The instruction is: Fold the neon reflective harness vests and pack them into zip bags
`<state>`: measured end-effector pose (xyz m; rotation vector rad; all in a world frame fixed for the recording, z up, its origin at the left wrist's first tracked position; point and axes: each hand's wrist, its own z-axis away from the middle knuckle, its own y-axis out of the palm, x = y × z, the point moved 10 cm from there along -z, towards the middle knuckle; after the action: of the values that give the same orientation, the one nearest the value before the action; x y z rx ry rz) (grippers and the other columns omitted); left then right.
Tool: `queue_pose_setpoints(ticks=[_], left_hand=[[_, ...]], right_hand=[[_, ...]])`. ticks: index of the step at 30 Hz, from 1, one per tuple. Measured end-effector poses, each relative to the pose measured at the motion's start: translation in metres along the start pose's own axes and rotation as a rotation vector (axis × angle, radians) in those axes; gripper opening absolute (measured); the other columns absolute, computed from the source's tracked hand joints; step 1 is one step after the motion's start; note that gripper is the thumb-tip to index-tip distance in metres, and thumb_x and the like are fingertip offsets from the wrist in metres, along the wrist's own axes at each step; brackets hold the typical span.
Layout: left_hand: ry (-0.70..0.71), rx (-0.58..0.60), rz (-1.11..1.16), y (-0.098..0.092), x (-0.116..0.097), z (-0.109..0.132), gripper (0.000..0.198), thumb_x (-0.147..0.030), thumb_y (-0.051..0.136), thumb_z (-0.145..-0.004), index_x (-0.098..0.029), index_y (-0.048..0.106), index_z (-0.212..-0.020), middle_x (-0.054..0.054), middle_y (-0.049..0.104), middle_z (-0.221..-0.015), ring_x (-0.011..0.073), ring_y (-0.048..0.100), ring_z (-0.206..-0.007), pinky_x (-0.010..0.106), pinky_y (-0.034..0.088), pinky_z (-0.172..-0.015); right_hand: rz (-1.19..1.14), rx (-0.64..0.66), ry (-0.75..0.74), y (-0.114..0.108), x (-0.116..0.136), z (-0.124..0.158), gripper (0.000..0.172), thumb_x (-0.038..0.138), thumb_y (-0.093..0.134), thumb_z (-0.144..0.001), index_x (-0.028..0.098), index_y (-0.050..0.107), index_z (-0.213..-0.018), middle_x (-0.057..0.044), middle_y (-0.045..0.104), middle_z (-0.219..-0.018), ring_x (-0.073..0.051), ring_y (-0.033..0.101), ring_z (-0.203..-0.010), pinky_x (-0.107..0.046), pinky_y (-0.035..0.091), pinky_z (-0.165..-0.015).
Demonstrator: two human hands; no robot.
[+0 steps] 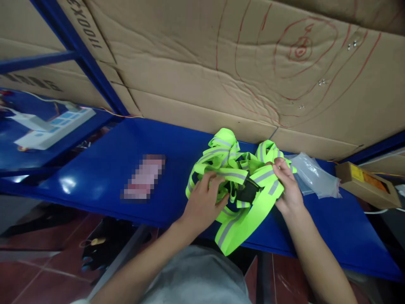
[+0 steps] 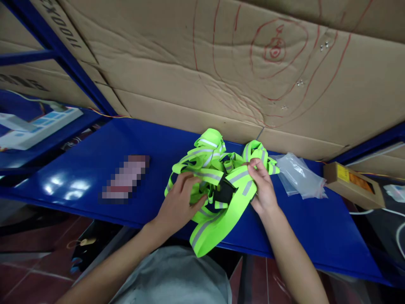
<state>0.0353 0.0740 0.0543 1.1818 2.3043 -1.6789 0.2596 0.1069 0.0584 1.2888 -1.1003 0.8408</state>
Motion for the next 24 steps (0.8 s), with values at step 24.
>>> queue_pose_setpoints(ticks=[24], left_hand=[[-0.310, 0.148, 0.782, -0.010, 0.003, -0.025, 0.024, -0.044, 0.069, -0.091, -0.021, 0.074, -0.095, 0.003, 0.073, -0.089, 0.0177, 0.061, -0.076, 0.026, 0.043, -0.065]], right_hand=[[1.054, 0.106, -0.854, 0.046, 0.062, 0.046, 0.025, 0.020, 0.051, -0.101, 0.029, 0.066, -0.120, -0.009, 0.063, -0.126, -0.029, 0.059, -0.124, -0.051, 0.043, -0.106]])
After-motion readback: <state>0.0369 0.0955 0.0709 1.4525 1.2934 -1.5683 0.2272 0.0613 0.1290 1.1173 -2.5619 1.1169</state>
